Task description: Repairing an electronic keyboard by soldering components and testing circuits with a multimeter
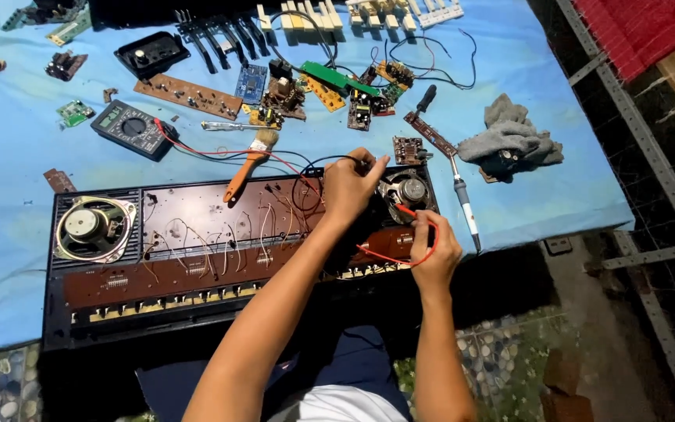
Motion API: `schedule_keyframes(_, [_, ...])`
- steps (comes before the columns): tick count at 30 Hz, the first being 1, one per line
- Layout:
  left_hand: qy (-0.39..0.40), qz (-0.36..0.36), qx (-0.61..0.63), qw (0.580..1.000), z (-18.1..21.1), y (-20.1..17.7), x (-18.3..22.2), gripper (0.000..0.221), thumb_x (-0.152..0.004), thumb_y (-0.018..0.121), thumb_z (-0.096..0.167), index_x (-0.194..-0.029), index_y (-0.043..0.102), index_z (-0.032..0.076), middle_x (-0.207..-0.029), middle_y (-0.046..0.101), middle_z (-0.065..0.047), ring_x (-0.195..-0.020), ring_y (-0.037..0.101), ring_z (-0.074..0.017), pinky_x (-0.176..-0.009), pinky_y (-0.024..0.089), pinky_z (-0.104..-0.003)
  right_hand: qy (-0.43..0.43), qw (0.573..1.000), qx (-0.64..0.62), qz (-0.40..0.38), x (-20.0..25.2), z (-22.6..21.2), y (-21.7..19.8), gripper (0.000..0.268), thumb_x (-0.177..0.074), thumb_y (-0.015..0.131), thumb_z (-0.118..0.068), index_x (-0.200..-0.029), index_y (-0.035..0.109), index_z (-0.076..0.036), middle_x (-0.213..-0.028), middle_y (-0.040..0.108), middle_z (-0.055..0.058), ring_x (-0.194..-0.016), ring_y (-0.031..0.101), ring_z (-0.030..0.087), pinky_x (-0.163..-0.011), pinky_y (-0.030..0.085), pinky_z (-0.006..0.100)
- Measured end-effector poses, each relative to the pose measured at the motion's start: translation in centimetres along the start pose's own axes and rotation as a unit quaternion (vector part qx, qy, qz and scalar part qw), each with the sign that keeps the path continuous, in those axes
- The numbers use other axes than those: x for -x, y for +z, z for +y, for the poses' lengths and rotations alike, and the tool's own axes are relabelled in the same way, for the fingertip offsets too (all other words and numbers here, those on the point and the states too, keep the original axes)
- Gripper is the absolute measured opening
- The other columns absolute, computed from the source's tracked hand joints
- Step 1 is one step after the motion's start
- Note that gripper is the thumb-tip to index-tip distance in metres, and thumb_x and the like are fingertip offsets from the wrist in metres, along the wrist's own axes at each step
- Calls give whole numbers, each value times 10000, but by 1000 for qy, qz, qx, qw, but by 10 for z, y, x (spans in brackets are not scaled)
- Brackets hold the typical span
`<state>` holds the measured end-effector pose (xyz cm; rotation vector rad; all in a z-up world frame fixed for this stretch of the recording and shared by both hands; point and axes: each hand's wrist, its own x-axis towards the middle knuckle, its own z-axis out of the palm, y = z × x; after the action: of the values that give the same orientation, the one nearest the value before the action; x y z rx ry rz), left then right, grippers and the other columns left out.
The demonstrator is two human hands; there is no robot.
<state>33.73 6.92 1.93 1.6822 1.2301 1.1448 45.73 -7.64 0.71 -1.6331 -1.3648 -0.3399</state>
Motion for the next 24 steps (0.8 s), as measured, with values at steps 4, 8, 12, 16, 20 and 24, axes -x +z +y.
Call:
schedule_keyframes(4, [-8, -30, -30, 999, -5, 3, 6, 340, -888, 699, 535, -782, 682, 212, -667, 734, -91, -805, 751, -373, -771, 561, -421, -3, 1000, 8, 5, 6, 7, 7, 80, -1042, 671, -142, -1052, 747, -120, -788, 745, 21, -794, 733, 283, -736, 577, 390])
schedule_keyframes(8, [-4, -44, -49, 998, -13, 8, 9, 343, -912, 684, 526, -798, 678, 203, -686, 738, -81, -809, 748, -379, -755, 570, -434, -22, 999, 25, 17, 6, 6, 8, 81, -1052, 663, -129, -1044, 743, -122, -770, 737, 12, -763, 726, 289, -717, 582, 388])
schedule_keyframes(12, [-2, -55, -33, 998, -10, 8, 12, 315, -956, 672, 437, -810, 662, 159, -694, 737, -128, -803, 739, -411, -762, 577, -476, -19, 999, 30, 22, 10, 12, 8, 73, -1054, 665, -138, -1054, 737, -131, -769, 737, -2, -768, 730, 271, -723, 583, 376])
schedule_keyframes(16, [1, -68, -62, 996, -10, 7, 13, 344, -938, 660, 508, -808, 664, 189, -685, 735, -109, -824, 734, -398, -760, 583, -482, -18, 999, 29, 17, 8, 8, 7, 79, -1059, 653, -134, -1049, 730, -116, -762, 735, 8, -757, 730, 276, -711, 584, 389])
schedule_keyframes(20, [-6, -70, -59, 996, -13, 5, 15, 342, -940, 657, 496, -829, 665, 172, -710, 743, -117, -861, 733, -412, -780, 578, -511, -15, 999, 25, 21, 8, 7, 7, 88, -1067, 641, -126, -1040, 722, -108, -755, 731, 23, -744, 725, 299, -695, 579, 403])
schedule_keyframes(24, [-3, -67, -62, 996, -19, 9, 13, 321, -937, 659, 487, -827, 658, 185, -713, 743, -106, -869, 732, -402, -771, 582, -497, -11, 999, 24, 20, 8, 9, 9, 88, -1066, 643, -135, -1041, 725, -115, -755, 733, 23, -752, 729, 299, -696, 578, 400])
